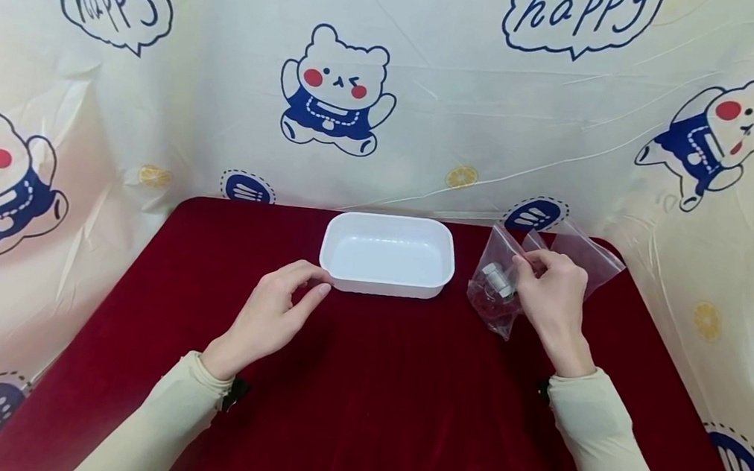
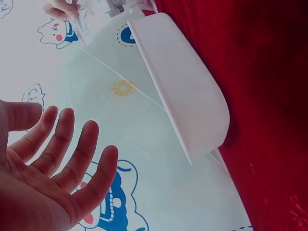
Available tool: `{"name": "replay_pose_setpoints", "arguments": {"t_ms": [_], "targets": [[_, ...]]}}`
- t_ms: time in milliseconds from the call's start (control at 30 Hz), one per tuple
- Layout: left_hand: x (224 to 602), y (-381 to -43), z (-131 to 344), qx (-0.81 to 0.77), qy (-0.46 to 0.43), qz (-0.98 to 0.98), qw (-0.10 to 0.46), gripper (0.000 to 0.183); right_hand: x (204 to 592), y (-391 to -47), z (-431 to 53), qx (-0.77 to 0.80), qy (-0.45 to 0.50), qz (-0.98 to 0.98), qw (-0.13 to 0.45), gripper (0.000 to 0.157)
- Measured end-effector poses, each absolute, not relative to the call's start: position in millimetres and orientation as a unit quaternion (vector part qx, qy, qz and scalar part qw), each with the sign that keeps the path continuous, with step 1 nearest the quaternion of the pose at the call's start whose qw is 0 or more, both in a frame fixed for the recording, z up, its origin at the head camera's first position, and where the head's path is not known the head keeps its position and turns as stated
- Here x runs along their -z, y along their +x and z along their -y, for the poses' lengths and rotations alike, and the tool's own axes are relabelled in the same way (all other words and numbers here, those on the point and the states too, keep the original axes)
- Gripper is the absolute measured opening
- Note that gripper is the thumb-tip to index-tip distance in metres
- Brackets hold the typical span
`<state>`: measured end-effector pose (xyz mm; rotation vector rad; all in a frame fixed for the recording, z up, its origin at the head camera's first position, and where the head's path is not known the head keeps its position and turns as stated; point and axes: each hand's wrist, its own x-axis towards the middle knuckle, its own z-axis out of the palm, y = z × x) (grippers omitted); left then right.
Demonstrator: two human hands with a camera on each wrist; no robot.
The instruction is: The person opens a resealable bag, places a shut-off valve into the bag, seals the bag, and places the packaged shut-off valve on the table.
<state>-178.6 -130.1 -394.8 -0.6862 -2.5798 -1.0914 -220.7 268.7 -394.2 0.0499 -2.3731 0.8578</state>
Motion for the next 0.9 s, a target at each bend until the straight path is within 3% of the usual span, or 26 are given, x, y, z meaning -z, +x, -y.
{"name": "replay_pose_setpoints", "arguments": {"t_ms": [400,567,733,900], "targets": [[398.1,-179.0,132.5,0.371,-0.225,0.893,0.122,0.014,390.1,-214.0,-267.3,-0.310,0.023,0.915,0.259,0.021],[403.3,-176.4,133.8,0.374,-0.215,0.894,0.119,0.016,393.0,-208.4,-251.1,-0.300,0.048,0.896,0.323,0.032],[416.8,-174.0,130.0,0.366,-0.211,0.902,0.096,0.017,402.7,-199.9,-223.6,-0.306,0.140,0.862,0.378,0.034],[424.2,-182.3,125.2,0.342,-0.217,0.911,0.079,0.031,407.3,-200.3,-197.2,-0.296,0.201,0.879,0.314,0.040]]}}
